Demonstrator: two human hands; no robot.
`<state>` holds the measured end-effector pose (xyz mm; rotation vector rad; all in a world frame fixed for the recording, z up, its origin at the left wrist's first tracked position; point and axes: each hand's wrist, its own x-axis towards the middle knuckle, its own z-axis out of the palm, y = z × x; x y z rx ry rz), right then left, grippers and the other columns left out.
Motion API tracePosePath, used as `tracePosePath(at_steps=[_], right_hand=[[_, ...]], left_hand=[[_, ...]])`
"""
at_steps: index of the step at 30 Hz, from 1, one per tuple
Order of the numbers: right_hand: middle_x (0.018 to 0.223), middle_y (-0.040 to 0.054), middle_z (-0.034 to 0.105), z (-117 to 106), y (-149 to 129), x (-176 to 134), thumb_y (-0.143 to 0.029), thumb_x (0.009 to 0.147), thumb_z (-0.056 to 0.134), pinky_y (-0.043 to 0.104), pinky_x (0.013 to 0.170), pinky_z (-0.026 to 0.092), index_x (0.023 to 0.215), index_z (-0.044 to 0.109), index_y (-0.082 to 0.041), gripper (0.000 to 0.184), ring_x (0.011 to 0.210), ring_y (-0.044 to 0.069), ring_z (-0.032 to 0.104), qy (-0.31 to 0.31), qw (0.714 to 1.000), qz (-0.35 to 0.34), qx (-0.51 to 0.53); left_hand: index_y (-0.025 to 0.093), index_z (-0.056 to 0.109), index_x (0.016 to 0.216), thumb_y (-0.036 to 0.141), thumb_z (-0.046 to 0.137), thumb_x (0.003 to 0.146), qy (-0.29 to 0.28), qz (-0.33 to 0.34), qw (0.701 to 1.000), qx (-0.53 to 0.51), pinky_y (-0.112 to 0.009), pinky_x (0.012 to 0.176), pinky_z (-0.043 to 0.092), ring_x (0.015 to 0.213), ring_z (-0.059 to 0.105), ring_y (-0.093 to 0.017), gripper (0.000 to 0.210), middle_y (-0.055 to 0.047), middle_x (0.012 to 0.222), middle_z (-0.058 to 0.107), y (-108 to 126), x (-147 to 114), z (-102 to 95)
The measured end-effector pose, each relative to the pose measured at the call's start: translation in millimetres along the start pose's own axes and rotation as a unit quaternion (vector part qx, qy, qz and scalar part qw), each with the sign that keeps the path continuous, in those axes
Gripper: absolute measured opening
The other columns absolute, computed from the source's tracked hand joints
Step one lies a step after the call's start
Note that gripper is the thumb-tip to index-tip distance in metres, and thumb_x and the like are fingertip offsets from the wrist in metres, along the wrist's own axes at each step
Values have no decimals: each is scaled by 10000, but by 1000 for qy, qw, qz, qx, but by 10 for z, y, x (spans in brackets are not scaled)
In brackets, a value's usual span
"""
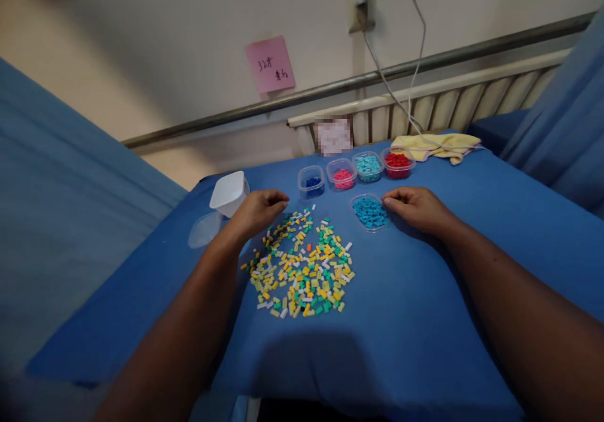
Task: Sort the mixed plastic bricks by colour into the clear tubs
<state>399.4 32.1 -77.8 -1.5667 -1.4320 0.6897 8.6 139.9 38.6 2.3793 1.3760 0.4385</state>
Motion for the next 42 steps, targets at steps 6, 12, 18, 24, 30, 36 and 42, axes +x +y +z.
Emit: tracePosePath(at_steps=[6, 12, 18, 24, 30, 36, 42], right_hand=[[1020, 83, 850, -9, -8, -40, -692, 848, 744, 430, 841, 612, 973, 849, -248, 472, 921, 302, 769, 22, 999, 14, -33], [1050, 90, 852, -34, 12, -51, -696, 845, 741, 444, 827, 617, 997, 851, -248, 486, 916, 309, 771, 14, 998, 21, -51], [1043, 89, 851, -36, 12, -68, -671, 849, 744, 439, 820, 628, 987, 853, -252, 454, 924, 310, 774, 19, 998, 8, -54], [1056, 89, 855, -38, 25, -75, -639, 872, 735, 456, 809, 638, 994, 854, -261, 415, 922, 321, 783, 24, 998, 0, -60], [1028, 99, 852, -42, -20, -101, -625, 919, 716, 483, 824, 632, 1002, 841, -264, 391, 918, 347, 783, 45, 994, -36, -93], [1080, 130, 831, 63, -467, -302, -461, 1016, 647, 443, 831, 623, 1185, 810, -220, 336, 916, 313, 780, 131, 962, -155, -180], [1192, 90, 830, 529, -1014, -689, -289, 1023, 692, 463, 912, 659, 1319, 749, -303, 302, 1032, 297, 799, 2, 915, -367, -165]], left_hand=[[193, 820, 973, 309, 556, 953, -27, -22, 999, 37, -327, 737, 484, 825, 705, -233, 289, -63, 918, 801, -347, -435, 80], [182, 839, 888, 373, 556, 1003, -27, -21, 986, 161, -353, 730, 453, 803, 675, -253, 361, -130, 902, 782, -173, -405, 193], [204, 826, 937, 358, 605, 977, -9, -13, 986, 168, -355, 742, 455, 885, 692, -271, 272, -124, 999, 798, -135, -388, 294], [224, 776, 963, 265, 621, 934, 13, -4, 993, 117, -360, 768, 483, 891, 701, -277, 163, -95, 1004, 794, -151, -430, 314], [209, 741, 1001, 291, 651, 932, 85, -41, 990, -101, -335, 797, 524, 869, 703, -222, 141, -49, 961, 776, -220, -460, 284], [179, 726, 1007, 338, 777, 837, 102, -23, 946, -306, -312, 802, 523, 856, 670, -175, 238, -37, 952, 738, -100, -473, 362], [183, 709, 957, 364, 785, 885, -54, 32, 903, -426, -275, 703, 471, 740, 607, -127, 209, -10, 832, 680, 468, -721, 584]])
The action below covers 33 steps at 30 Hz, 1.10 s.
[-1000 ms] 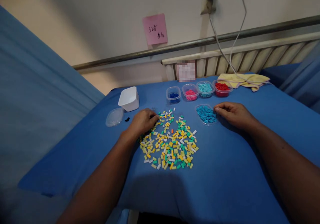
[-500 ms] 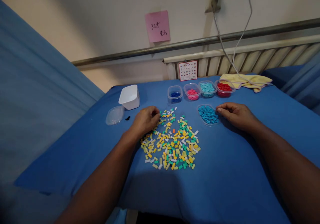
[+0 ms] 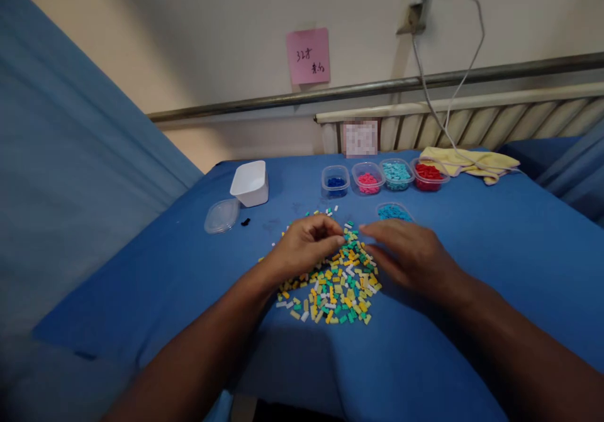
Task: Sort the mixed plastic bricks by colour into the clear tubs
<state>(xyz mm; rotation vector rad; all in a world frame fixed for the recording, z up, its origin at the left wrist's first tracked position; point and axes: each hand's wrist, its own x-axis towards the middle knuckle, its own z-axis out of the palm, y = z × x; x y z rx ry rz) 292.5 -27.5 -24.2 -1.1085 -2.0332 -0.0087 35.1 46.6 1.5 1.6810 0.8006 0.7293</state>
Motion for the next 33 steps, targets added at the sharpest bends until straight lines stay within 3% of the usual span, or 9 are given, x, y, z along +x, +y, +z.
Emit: tracePosePath(at_steps=[2, 5, 9, 16, 19, 22, 25, 29, 33], right_hand=[[1204, 76, 830, 59, -156, 13, -214, 1023, 689, 435, 894, 666, 1336, 736, -325, 335, 1041, 276, 802, -18, 998, -49, 21], [1154, 63, 837, 68, -237, 24, -178, 1028, 677, 398, 826, 674, 1322, 744, -337, 342, 982, 253, 810, -19, 997, -63, 34], [1088, 60, 844, 47, -208, 25, -188, 1025, 686, 388, 794, 676, 1248, 770, -327, 276, 933, 249, 815, -14, 998, -52, 45], [1085, 53, 837, 101, -165, -18, -228, 1061, 643, 396, 805, 644, 1250, 747, -307, 230, 931, 243, 798, -71, 996, -32, 43], [1052, 54, 830, 42, -62, -24, -262, 1063, 629, 393, 798, 630, 1195, 750, -296, 182, 906, 247, 792, -71, 997, -17, 14], [1046, 67, 815, -76, 121, -35, -311, 1069, 611, 400, 786, 614, 1170, 750, -280, 175, 899, 264, 787, -19, 999, 26, -34], [991, 76, 785, -177, 335, -70, -370, 1058, 616, 397, 720, 589, 1153, 763, -254, 211, 809, 259, 754, 25, 992, 96, -73], [953, 79, 764, -180, 571, -140, -403, 1028, 629, 396, 718, 580, 1148, 780, -223, 264, 774, 250, 723, 28, 985, 149, -82], [972, 84, 778, -103, 694, -176, -396, 1020, 624, 405, 749, 589, 1161, 787, -219, 279, 805, 258, 730, 11, 984, 161, -77]], left_hand=[[190, 687, 1001, 357, 782, 900, -41, 0, 999, -35, -260, 660, 434, 703, 574, -113, 217, 11, 799, 648, 13, -61, 148], [200, 643, 1053, 315, 770, 909, -60, -7, 995, -74, -254, 647, 414, 681, 567, -104, 223, 25, 790, 640, -6, -103, 239], [196, 644, 1117, 301, 774, 916, -71, -14, 993, -99, -271, 707, 448, 726, 602, -113, 262, 1, 842, 687, -34, -105, 215], [175, 686, 1255, 359, 778, 936, -99, -28, 990, -95, -308, 807, 509, 822, 677, -150, 380, -49, 930, 749, 9, -105, 144], [178, 727, 1243, 394, 764, 956, -53, -2, 998, -29, -326, 869, 541, 923, 724, -186, 361, -79, 1013, 787, 50, -56, -22], [206, 759, 1216, 444, 664, 1028, 86, 55, 992, 80, -367, 1017, 546, 1117, 734, -228, 318, -93, 1170, 803, -7, 35, -393], [208, 763, 1169, 536, 504, 1098, 206, 62, 961, 176, -380, 1085, 527, 1177, 716, -243, 423, -81, 1219, 793, -218, 115, -822], [193, 743, 1112, 578, 370, 1126, 176, 6, 935, 309, -416, 1094, 516, 1182, 699, -285, 536, -111, 1202, 780, -507, 140, -1091], [195, 743, 1117, 570, 317, 1132, 107, 16, 930, 350, -430, 1123, 500, 1199, 689, -296, 568, -134, 1249, 771, -546, 135, -982]])
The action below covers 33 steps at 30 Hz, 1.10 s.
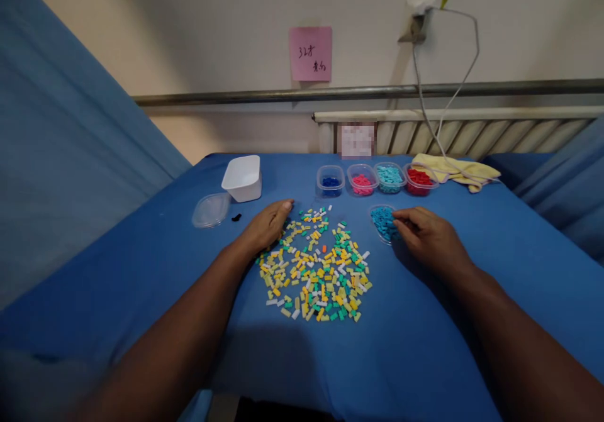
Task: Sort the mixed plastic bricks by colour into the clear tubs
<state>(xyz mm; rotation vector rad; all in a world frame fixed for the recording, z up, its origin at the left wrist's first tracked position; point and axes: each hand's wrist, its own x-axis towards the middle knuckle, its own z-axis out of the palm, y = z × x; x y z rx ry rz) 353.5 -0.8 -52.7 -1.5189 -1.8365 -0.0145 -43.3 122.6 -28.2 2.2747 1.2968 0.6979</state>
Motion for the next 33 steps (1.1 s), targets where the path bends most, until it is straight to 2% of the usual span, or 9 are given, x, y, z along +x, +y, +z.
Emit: tracePosePath(at_steps=[3, 7, 12, 16, 20, 22, 25, 29, 33], right_hand=[[1010, 93, 796, 27, 20, 12, -385, 1027, 611, 414, 772, 600, 1179, 788, -222, 285, 841, 268, 744, -2, 1000, 4, 4], [1015, 98, 799, -4, -54, 26, -381, 1045, 602, 412, 772, 607, 1203, 786, -224, 288, 829, 262, 742, 12, 1000, -4, -12], [1094, 113, 820, -21, -343, 15, -368, 1084, 578, 462, 916, 632, 1233, 788, -243, 287, 996, 297, 776, 7, 998, -68, 6], [1427, 134, 757, 42, -617, -61, -401, 1114, 561, 554, 1160, 559, 1469, 698, -237, 414, 1342, 331, 701, -92, 983, -154, 47], [1738, 149, 458, 146, -831, -154, -549, 1111, 557, 604, 1311, 394, 1710, 451, -209, 697, 1612, 358, 437, -273, 942, -189, 54], [1790, 150, 342, 202, -923, -166, -618, 1100, 546, 615, 1344, 321, 1751, 364, -206, 791, 1660, 366, 337, -328, 924, -188, 56], [1815, 133, 276, 269, -1054, -147, -671, 1091, 531, 616, 1375, 225, 1772, 297, -230, 843, 1688, 362, 257, -366, 908, -193, 70], [1823, 103, 265, 303, -1220, -167, -705, 1072, 553, 568, 1394, 186, 1780, 259, -264, 885, 1697, 334, 235, -381, 892, -224, 96], [1818, 121, 268, 354, -1393, -202, -768, 1042, 546, 536, 1405, 158, 1772, 294, -218, 949, 1700, 326, 228, -384, 883, -252, 98]], left_hand=[[187, 751, 1207, 572, 322, 1132, -5, 3, 1000, -27, -433, 1194, 461, 1303, 661, -295, 581, -136, 1362, 747, 143, -1, 85], [153, 724, 1370, 609, 314, 1138, 62, -39, 988, -137, -414, 1260, 408, 1432, 609, -280, 655, -138, 1494, 695, 307, 43, 239], [157, 750, 1342, 661, 304, 1136, 92, -30, 979, -178, -410, 1265, 406, 1438, 614, -282, 704, -134, 1477, 710, 378, 74, 253], [149, 736, 1370, 710, 275, 1116, -16, 9, 998, -63, -473, 1283, 394, 1454, 598, -324, 770, -160, 1529, 670, 254, 4, -37], [153, 513, 1645, 733, 252, 1096, -127, -8, 990, 53, -473, 1372, 219, 1643, 369, -307, 840, -141, 1746, 428, 118, -95, -246], [141, 378, 1724, 738, 206, 1090, -152, -22, 985, 82, -475, 1387, 141, 1695, 241, -286, 888, -132, 1803, 304, 117, -126, -205], [165, 328, 1749, 716, 154, 1100, -172, -17, 977, 121, -540, 1381, 96, 1713, 167, -291, 868, -122, 1824, 236, 205, -134, -22], [170, 308, 1756, 678, 130, 1122, -174, 6, 975, 136, -545, 1377, 91, 1718, 145, -288, 832, -121, 1833, 200, 347, -98, 168], [167, 332, 1750, 660, 186, 1132, -186, 36, 967, 171, -559, 1371, 111, 1718, 125, -328, 804, -126, 1836, 181, 394, -46, 216]])
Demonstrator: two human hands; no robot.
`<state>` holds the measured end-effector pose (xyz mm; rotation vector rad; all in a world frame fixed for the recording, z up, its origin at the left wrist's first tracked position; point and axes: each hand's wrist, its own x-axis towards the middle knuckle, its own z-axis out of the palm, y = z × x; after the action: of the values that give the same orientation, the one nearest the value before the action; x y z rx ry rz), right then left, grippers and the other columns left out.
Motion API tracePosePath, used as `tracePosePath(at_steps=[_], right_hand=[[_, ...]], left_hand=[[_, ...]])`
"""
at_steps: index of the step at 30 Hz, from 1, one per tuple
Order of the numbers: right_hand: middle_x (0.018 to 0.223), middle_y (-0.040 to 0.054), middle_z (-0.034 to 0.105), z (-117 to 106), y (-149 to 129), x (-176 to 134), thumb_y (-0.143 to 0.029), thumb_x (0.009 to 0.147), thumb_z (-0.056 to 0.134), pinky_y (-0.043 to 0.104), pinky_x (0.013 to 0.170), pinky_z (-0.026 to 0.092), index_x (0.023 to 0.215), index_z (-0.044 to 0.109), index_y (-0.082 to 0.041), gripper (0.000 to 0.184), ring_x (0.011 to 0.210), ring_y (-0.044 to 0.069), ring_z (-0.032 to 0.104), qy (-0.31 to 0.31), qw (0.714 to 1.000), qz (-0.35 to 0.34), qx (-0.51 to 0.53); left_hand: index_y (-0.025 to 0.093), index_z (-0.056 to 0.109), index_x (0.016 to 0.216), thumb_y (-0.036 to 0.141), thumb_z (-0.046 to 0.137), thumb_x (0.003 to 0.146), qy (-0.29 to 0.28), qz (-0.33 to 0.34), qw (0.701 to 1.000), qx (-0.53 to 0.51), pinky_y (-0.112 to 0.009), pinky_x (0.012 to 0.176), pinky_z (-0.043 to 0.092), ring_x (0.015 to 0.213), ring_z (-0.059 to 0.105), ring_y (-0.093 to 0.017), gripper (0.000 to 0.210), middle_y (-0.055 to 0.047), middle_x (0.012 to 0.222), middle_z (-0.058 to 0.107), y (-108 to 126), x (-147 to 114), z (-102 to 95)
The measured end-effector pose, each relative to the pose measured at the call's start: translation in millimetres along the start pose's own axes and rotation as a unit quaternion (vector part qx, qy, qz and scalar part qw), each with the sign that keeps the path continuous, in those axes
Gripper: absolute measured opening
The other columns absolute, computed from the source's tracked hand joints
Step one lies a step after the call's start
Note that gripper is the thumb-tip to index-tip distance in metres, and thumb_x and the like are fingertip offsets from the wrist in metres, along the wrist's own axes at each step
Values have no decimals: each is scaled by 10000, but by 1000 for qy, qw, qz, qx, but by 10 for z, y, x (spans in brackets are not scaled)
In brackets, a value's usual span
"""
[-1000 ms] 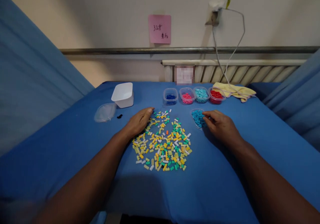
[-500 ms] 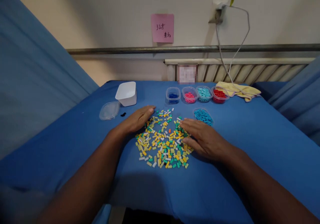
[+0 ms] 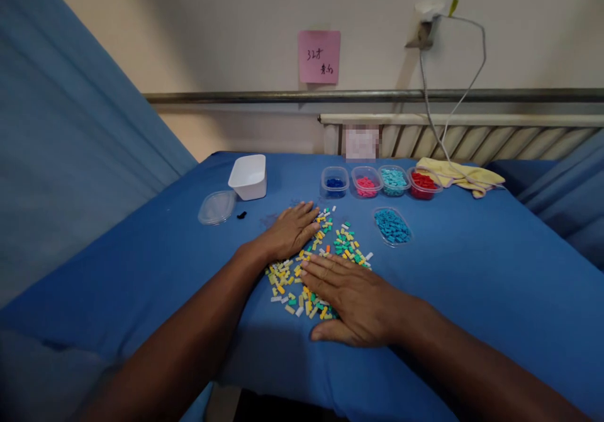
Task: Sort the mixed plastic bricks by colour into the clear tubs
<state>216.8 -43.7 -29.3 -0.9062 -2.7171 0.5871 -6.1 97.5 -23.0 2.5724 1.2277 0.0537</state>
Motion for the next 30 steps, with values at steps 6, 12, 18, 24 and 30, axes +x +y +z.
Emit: tracePosePath(at_steps=[6, 12, 18, 24, 30], right_hand=[[1805, 152, 298, -86, 119, 160, -787, 1065, 450, 559, 1402, 153, 1757, 332, -170, 934, 1702, 329, 223, 31, 996, 66, -44], [1818, 149, 246, -171, 346, -188, -649, 1136, 399, 609, 1372, 246, 1779, 260, -185, 804, 1698, 342, 226, 75, 985, 138, -67], [1817, 179, 217, 37, 220, -130, -745, 1074, 482, 595, 1381, 225, 1777, 250, -144, 954, 1692, 371, 233, 24, 991, 103, -75], [1804, 225, 233, -62, 156, -34, -728, 1082, 471, 630, 1374, 207, 1752, 311, -85, 942, 1695, 395, 207, 61, 983, 136, -110], [1829, 136, 227, -69, -78, -334, -750, 1041, 567, 553, 1392, 208, 1792, 201, -216, 991, 1701, 328, 224, -12, 999, -6, -30]], left_hand=[[153, 378, 1728, 597, 184, 1147, 23, -5, 999, -26, -547, 1376, 120, 1710, 184, -292, 756, -126, 1820, 250, -51, 48, -5], [150, 353, 1737, 624, 182, 1142, 17, -30, 999, -17, -567, 1377, 104, 1712, 173, -299, 780, -123, 1823, 242, -53, -73, -71], [141, 300, 1754, 587, 176, 1156, -36, 44, 998, 28, -552, 1379, 126, 1717, 140, -300, 756, -120, 1835, 183, 270, -167, -62], [131, 365, 1730, 530, 268, 1158, 28, -14, 993, 111, -594, 1369, 149, 1700, 206, -346, 704, -161, 1816, 249, 243, -91, -10], [140, 380, 1724, 567, 255, 1143, 40, -27, 997, 67, -591, 1370, 146, 1698, 216, -348, 732, -162, 1809, 276, 178, -60, 26]])
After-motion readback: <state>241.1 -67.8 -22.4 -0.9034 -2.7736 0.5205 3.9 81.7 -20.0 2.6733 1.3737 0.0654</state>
